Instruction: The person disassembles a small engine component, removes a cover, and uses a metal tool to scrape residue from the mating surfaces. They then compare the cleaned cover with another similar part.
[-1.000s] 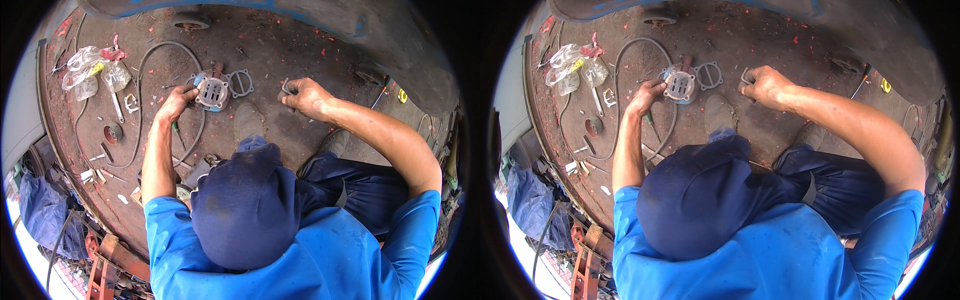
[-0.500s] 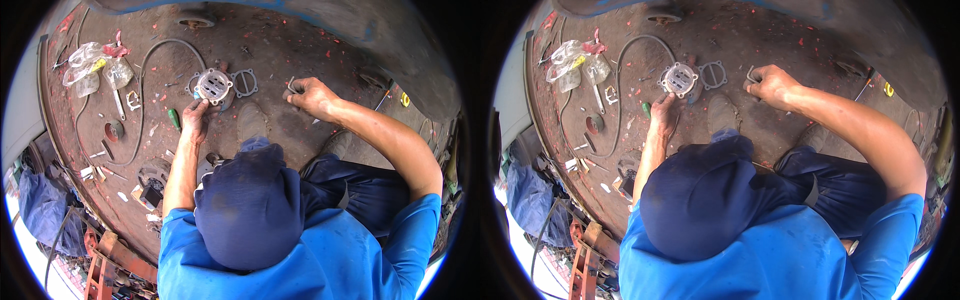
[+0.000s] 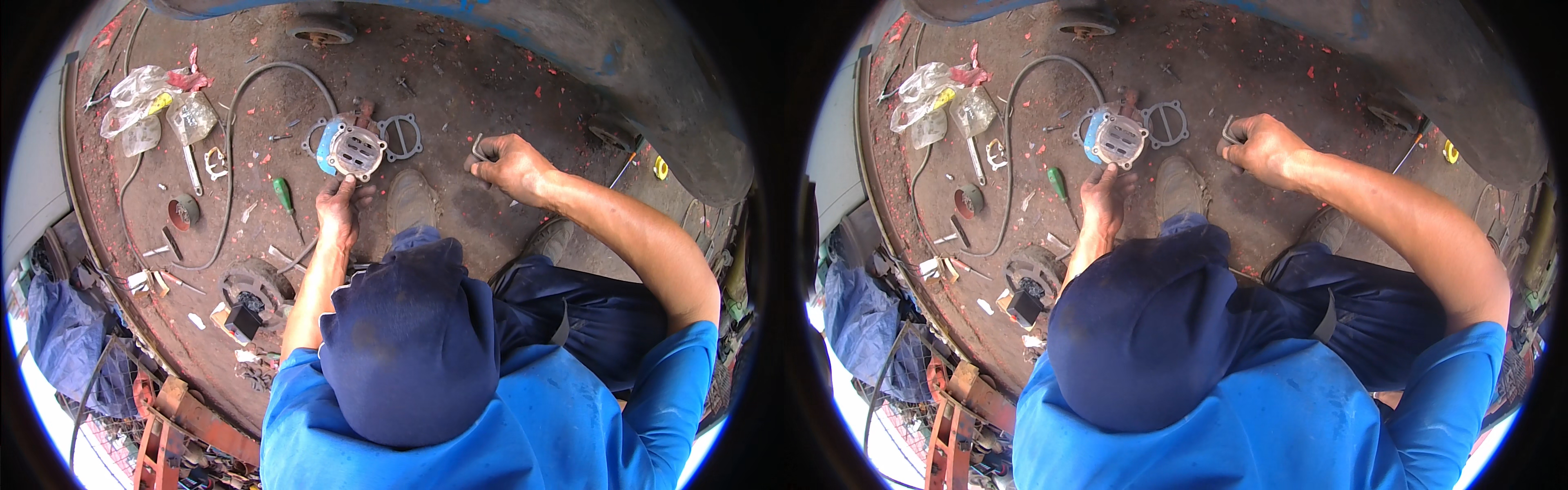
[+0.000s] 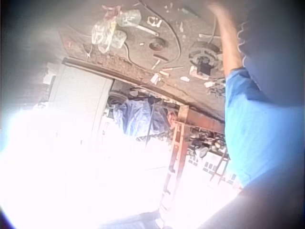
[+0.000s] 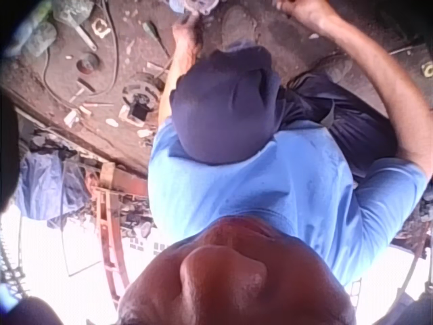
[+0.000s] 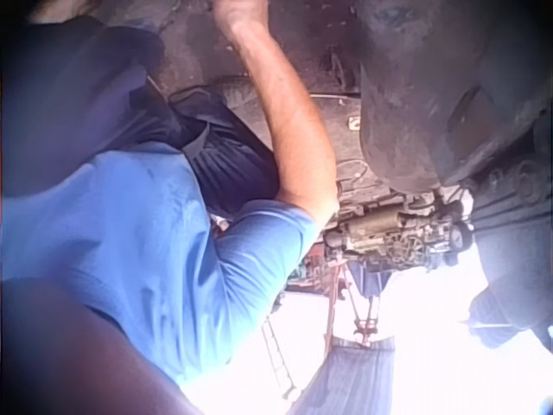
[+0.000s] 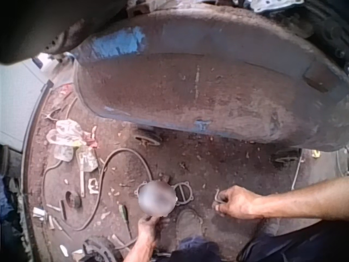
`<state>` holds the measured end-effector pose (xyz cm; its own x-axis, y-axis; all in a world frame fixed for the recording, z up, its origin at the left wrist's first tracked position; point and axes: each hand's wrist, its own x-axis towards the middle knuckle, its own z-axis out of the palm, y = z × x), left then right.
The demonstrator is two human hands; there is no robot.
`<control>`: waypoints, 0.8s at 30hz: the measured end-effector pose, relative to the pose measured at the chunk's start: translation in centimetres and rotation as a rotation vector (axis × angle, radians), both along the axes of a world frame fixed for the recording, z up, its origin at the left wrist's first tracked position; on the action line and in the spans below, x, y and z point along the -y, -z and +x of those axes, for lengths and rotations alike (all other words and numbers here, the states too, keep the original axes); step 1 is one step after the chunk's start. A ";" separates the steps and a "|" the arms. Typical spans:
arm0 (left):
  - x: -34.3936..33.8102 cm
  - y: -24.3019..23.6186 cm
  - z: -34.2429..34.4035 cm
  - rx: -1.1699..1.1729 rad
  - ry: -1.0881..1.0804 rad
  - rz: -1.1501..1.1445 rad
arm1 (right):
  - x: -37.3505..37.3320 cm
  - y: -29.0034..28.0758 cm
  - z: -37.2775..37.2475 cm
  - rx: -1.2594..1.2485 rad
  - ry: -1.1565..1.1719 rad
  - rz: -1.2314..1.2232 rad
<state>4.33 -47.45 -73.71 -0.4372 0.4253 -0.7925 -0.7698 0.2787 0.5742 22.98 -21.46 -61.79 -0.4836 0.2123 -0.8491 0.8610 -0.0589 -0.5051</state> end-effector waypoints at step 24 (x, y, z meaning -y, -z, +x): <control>-4.9 -1.8 3.3 -0.881 0.903 -0.033 | -2.3 3.1 4.2 -0.002 0.179 -0.040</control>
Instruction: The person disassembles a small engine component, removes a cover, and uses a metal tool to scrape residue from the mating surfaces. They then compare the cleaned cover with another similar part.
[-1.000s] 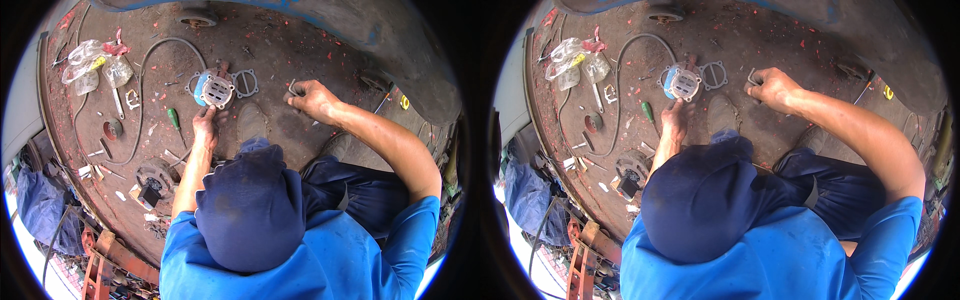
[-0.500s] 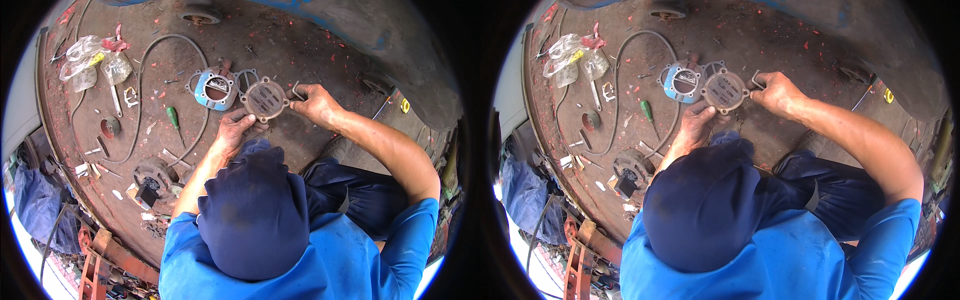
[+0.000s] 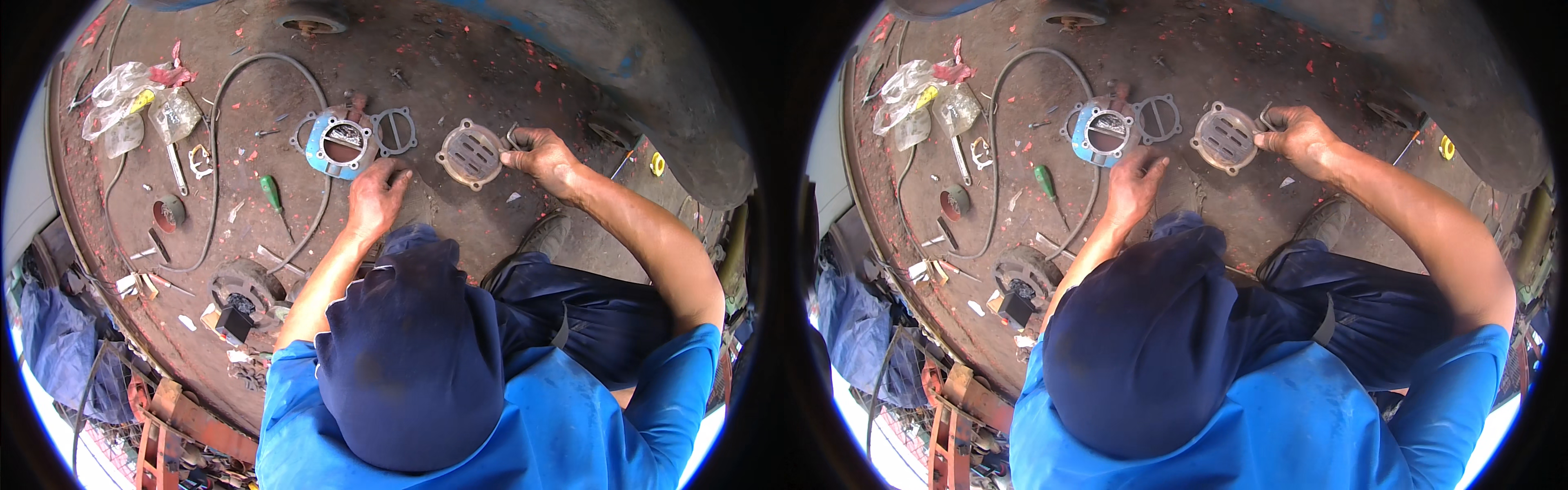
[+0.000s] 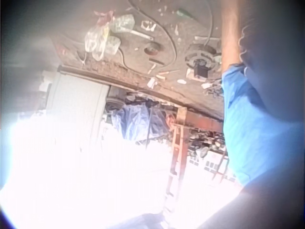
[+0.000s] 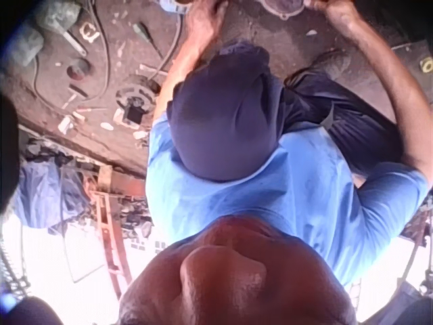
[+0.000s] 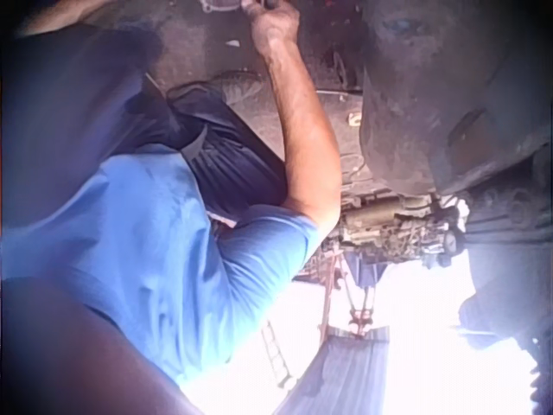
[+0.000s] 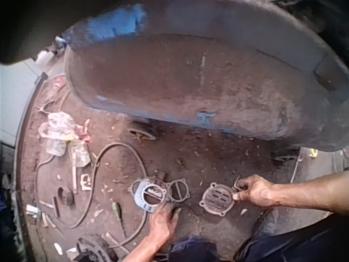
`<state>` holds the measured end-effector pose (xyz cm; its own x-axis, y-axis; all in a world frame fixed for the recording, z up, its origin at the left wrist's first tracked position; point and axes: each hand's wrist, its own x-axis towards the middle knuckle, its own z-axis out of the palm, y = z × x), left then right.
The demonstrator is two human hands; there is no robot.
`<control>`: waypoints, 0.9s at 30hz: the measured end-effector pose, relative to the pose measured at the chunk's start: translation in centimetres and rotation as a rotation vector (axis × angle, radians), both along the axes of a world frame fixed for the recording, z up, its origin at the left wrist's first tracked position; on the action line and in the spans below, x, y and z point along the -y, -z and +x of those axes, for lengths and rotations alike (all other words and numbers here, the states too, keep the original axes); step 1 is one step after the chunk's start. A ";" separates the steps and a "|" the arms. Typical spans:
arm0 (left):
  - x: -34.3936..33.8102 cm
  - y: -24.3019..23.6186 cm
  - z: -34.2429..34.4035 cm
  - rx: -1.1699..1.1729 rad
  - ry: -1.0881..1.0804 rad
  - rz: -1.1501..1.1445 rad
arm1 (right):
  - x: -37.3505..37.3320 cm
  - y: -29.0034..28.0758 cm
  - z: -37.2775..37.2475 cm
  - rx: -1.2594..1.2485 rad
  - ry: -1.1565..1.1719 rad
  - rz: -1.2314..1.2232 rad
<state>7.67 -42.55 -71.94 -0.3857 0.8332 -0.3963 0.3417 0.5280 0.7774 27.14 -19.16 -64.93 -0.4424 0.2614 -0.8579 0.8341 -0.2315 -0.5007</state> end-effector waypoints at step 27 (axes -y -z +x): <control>-3.1 0.3 -11.0 0.438 -0.585 -0.117 | -0.6 -0.2 1.3 -0.034 0.094 -0.137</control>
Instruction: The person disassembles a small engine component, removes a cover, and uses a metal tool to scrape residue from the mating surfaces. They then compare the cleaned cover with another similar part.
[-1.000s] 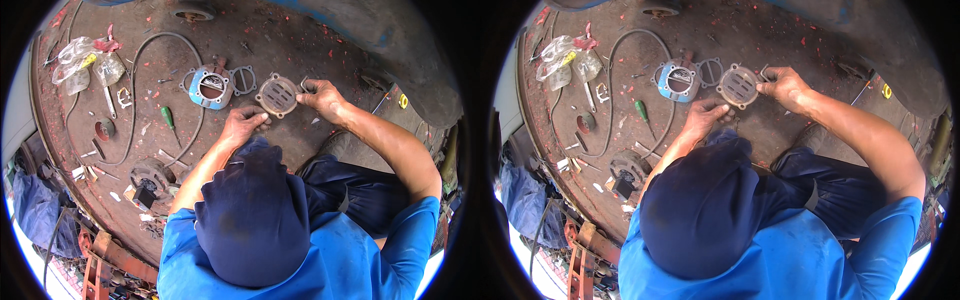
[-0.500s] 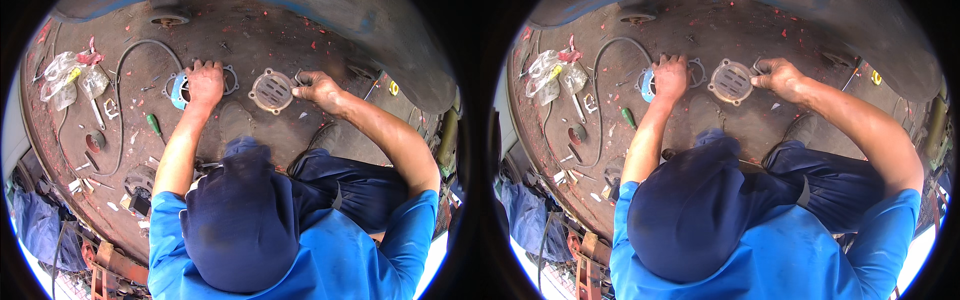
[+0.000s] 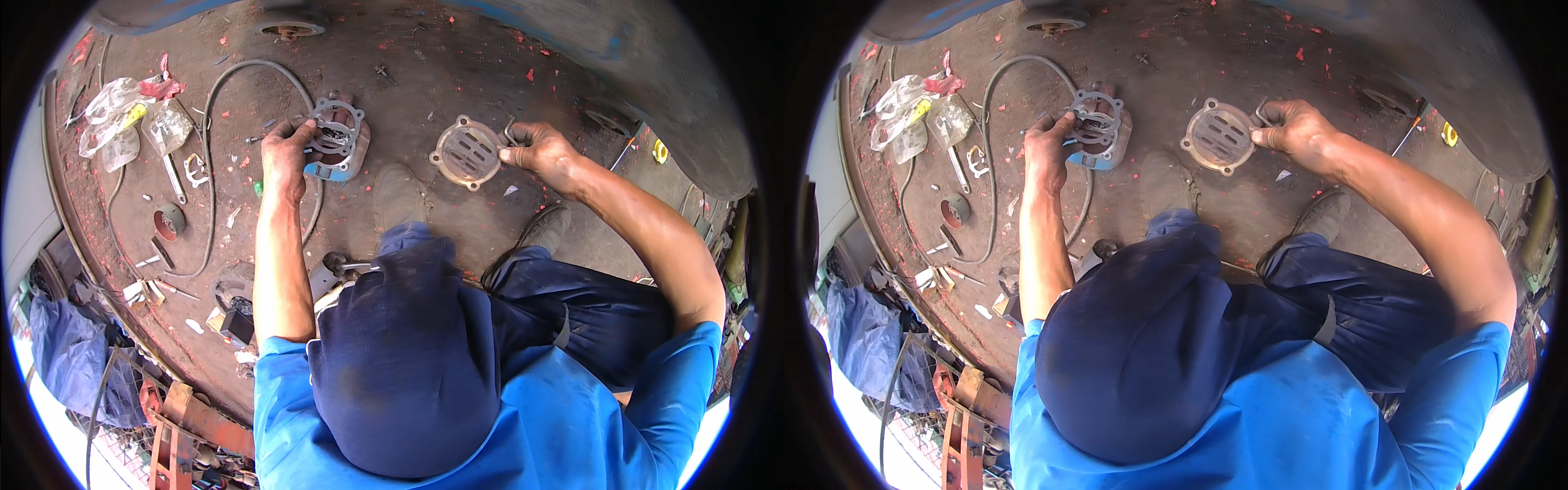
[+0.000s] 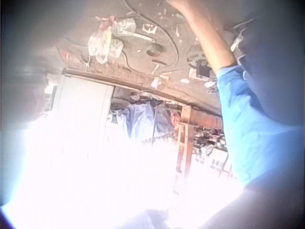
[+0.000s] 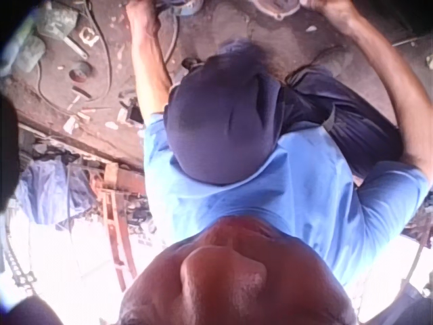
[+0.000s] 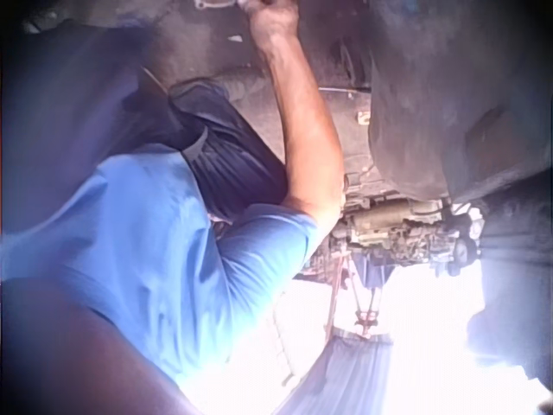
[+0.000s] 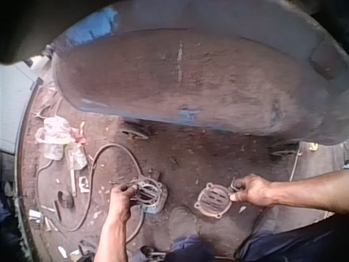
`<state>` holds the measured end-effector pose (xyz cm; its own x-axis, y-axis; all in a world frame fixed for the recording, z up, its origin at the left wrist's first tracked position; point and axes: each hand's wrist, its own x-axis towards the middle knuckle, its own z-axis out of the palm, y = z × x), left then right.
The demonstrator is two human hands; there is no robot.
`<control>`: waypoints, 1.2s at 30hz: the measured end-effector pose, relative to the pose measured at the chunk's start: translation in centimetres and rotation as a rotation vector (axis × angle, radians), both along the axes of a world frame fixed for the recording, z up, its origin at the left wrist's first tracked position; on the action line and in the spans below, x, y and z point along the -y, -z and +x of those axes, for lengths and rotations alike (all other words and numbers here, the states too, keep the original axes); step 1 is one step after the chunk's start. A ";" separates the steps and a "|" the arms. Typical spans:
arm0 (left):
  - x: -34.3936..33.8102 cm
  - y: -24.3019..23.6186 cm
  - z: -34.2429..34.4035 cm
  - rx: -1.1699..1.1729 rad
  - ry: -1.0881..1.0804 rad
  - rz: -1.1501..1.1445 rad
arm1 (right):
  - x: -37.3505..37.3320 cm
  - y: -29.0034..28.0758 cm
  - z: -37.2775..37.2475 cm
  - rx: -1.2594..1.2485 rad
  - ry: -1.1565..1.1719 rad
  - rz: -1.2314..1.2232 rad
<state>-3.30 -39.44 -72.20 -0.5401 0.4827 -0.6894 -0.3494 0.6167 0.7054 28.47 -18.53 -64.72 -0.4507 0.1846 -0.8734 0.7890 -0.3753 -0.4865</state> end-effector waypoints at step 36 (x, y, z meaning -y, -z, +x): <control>0.1 -8.2 7.9 -0.239 0.476 0.672 | 2.0 -2.9 -4.5 -0.297 0.044 0.151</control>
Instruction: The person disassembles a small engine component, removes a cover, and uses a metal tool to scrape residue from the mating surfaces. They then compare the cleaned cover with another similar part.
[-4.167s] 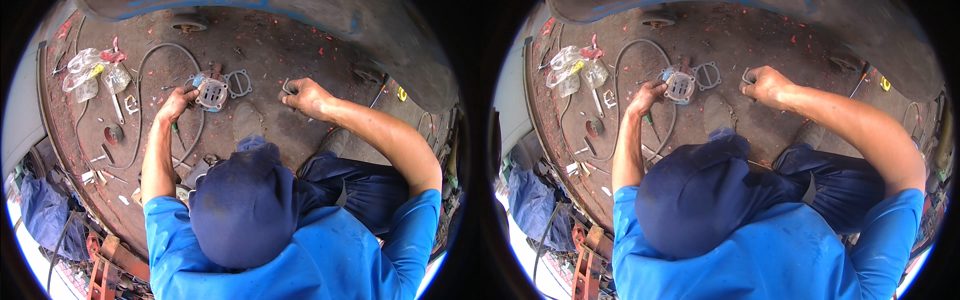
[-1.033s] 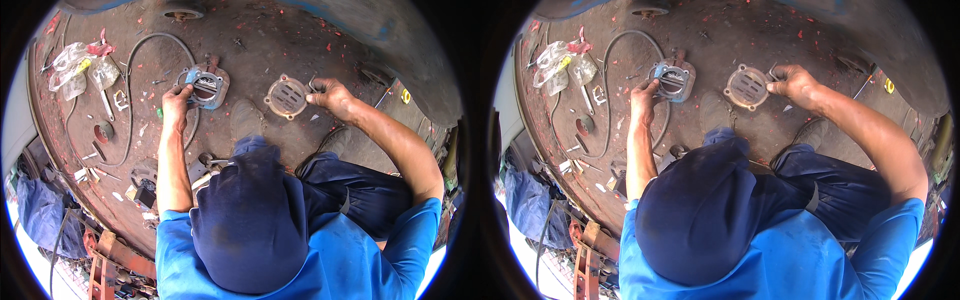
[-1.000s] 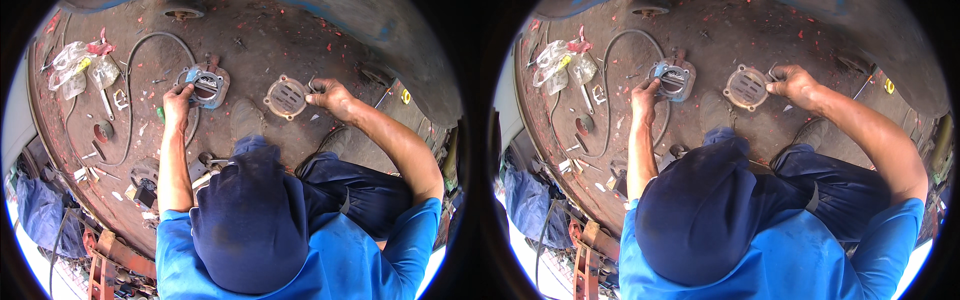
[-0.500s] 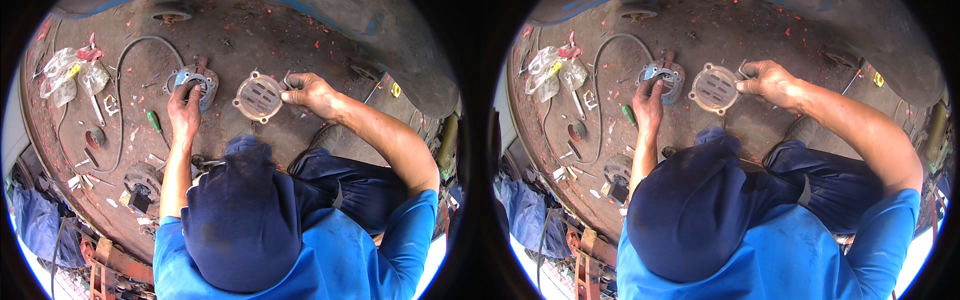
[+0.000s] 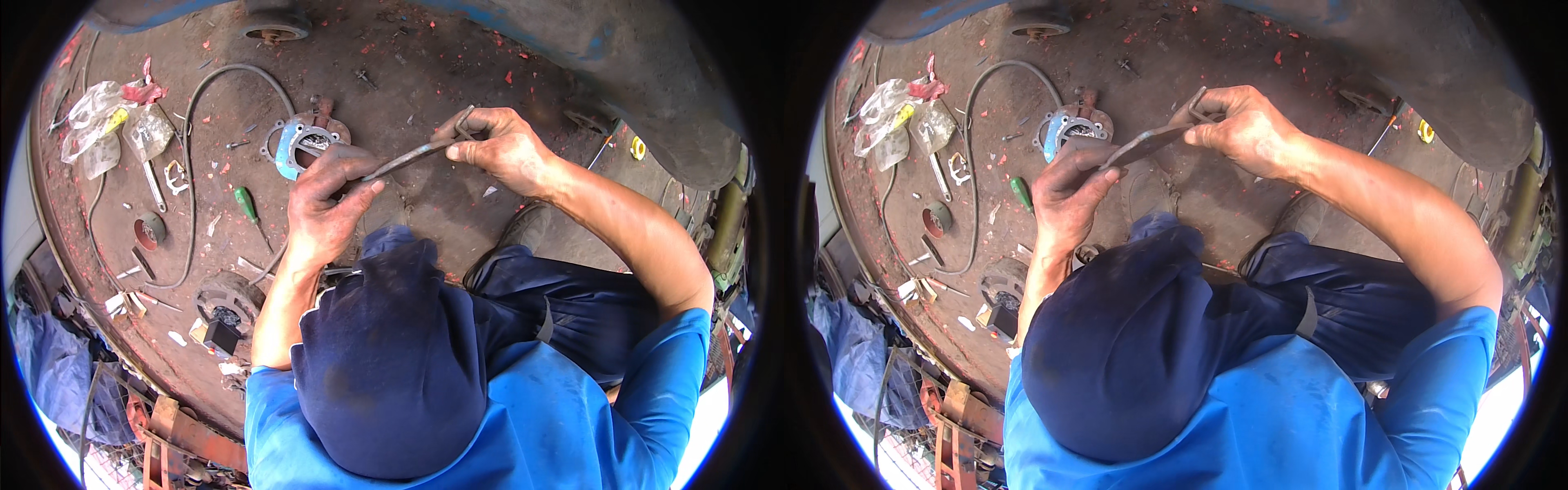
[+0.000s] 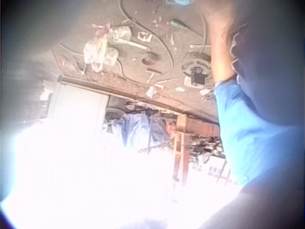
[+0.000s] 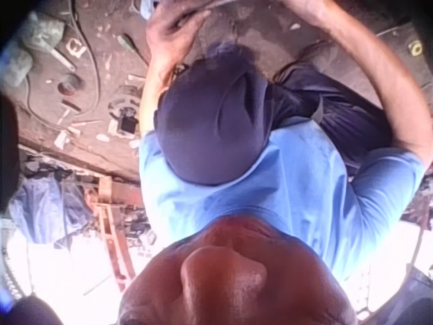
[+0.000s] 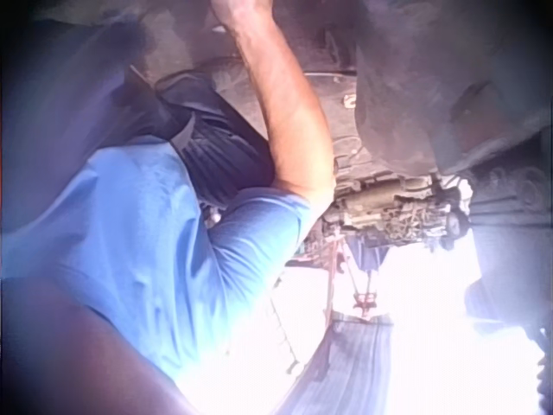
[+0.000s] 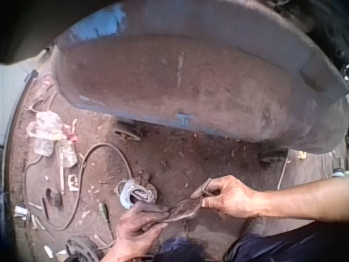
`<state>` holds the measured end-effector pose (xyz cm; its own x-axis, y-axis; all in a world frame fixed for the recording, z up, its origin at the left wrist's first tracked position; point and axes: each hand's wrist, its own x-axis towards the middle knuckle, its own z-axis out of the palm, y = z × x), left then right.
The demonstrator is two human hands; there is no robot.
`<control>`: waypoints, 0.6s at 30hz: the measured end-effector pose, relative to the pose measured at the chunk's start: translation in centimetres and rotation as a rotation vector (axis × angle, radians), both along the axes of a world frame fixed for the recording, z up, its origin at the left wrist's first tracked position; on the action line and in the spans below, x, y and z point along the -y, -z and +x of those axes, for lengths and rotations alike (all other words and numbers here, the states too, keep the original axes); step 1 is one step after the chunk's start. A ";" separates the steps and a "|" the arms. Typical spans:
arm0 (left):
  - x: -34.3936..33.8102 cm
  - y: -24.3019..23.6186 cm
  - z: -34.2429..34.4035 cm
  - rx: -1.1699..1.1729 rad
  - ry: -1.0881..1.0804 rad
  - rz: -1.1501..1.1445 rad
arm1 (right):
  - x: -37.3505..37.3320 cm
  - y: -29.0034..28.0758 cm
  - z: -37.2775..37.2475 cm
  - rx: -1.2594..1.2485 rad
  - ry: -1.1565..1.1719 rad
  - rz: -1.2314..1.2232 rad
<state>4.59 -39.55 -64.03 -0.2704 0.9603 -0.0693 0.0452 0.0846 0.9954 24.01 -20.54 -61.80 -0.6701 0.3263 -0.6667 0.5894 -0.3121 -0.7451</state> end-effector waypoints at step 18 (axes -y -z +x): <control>0.6 0.1 1.7 -0.654 0.064 0.343 | 0.0 0.1 -0.2 0.007 0.024 -0.025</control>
<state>6.25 -40.12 -64.14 -0.0969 0.9142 0.3935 0.6322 -0.2489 0.7338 23.78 -20.53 -61.94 -0.6574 0.3251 -0.6799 0.5871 -0.3447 -0.7325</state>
